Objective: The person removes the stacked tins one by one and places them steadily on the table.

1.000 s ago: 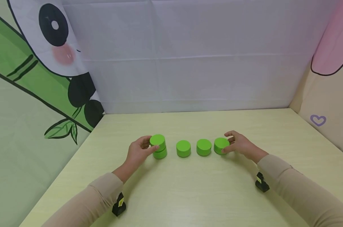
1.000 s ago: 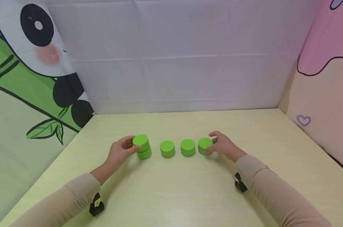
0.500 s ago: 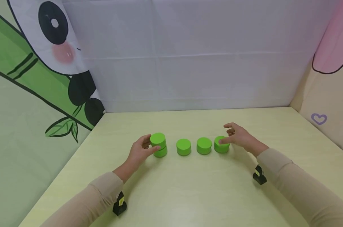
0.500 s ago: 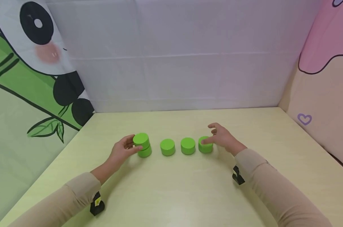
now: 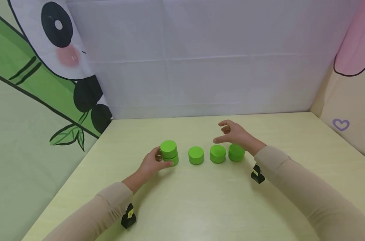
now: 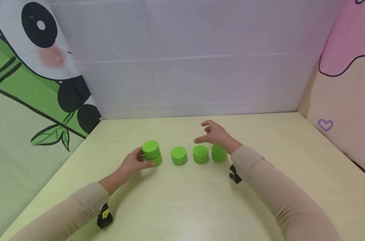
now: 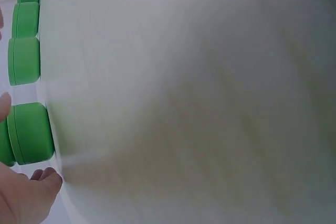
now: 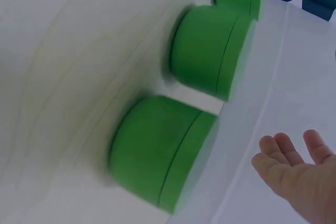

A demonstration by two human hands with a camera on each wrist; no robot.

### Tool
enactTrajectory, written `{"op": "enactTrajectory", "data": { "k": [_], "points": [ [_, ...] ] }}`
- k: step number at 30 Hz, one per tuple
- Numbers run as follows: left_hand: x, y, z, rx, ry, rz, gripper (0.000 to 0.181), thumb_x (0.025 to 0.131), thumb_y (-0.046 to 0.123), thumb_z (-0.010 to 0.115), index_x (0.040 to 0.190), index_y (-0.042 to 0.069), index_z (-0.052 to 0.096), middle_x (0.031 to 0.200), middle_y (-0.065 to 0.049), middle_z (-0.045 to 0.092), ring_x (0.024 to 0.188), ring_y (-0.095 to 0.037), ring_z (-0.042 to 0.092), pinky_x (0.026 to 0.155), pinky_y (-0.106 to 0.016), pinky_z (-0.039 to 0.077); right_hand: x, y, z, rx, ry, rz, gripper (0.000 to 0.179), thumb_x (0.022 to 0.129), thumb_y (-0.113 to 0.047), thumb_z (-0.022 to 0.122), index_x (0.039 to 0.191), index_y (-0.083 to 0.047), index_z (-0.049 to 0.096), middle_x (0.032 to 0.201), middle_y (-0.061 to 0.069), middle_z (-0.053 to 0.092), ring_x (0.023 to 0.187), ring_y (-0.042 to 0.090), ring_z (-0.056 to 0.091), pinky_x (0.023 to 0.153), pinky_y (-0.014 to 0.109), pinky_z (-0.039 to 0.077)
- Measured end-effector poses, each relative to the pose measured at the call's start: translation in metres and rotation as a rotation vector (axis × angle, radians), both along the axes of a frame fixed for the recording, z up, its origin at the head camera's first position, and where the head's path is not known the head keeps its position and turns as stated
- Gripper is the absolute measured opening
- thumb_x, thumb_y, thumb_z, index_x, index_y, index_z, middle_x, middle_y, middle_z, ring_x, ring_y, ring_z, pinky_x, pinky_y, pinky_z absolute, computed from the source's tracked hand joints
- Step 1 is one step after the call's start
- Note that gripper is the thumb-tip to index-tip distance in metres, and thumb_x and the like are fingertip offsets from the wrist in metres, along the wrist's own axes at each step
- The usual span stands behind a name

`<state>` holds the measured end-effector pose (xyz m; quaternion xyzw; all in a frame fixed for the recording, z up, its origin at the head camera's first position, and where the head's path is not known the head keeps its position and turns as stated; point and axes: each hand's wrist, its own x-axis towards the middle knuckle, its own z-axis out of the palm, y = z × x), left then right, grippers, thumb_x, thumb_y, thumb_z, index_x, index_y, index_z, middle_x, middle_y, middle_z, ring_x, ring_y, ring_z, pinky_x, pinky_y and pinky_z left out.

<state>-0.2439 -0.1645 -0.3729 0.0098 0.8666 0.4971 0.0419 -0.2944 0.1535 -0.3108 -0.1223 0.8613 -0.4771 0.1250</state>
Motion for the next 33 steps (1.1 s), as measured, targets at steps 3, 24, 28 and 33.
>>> {"op": "enactTrajectory", "data": {
  "k": [3,24,28,33],
  "points": [
    [0.000,0.000,-0.001,-0.016,-0.013,0.000,0.081,0.076,0.019,0.077,0.141,0.003,0.031,0.137,-0.020,0.044,0.125,-0.037,0.044,0.104,-0.049,0.038,0.000,-0.016,0.003,-0.003,0.020,0.031,0.077,0.076,-0.027,0.076,0.138,-0.011,0.034,0.139,0.016,0.038,0.130,0.033,0.034,0.107,0.048,0.033],
    [0.003,-0.001,0.003,-0.019,0.036,-0.013,0.071,0.077,0.017,0.076,0.135,0.001,0.040,0.133,-0.019,0.049,0.122,-0.035,0.048,0.102,-0.048,0.040,0.003,-0.119,0.008,0.076,0.111,0.206,0.068,0.072,-0.024,0.080,0.130,-0.013,0.047,0.128,0.010,0.051,0.122,0.024,0.047,0.099,0.036,0.044],
    [0.002,-0.001,0.002,-0.038,0.051,-0.019,0.068,0.077,0.017,0.076,0.133,-0.001,0.041,0.131,-0.020,0.050,0.120,-0.035,0.050,0.100,-0.048,0.043,0.004,-0.130,0.005,0.130,0.119,0.225,0.069,0.071,-0.026,0.081,0.131,-0.014,0.048,0.130,0.009,0.051,0.121,0.023,0.048,0.098,0.035,0.045],
    [0.001,-0.002,-0.001,-0.025,0.036,-0.020,0.067,0.077,0.018,0.076,0.132,0.001,0.044,0.130,-0.017,0.052,0.119,-0.033,0.051,0.100,-0.046,0.043,0.004,-0.136,0.003,0.167,0.113,0.242,0.069,0.071,-0.025,0.081,0.131,-0.013,0.048,0.131,0.010,0.051,0.122,0.026,0.048,0.097,0.036,0.046]
  ]
}}
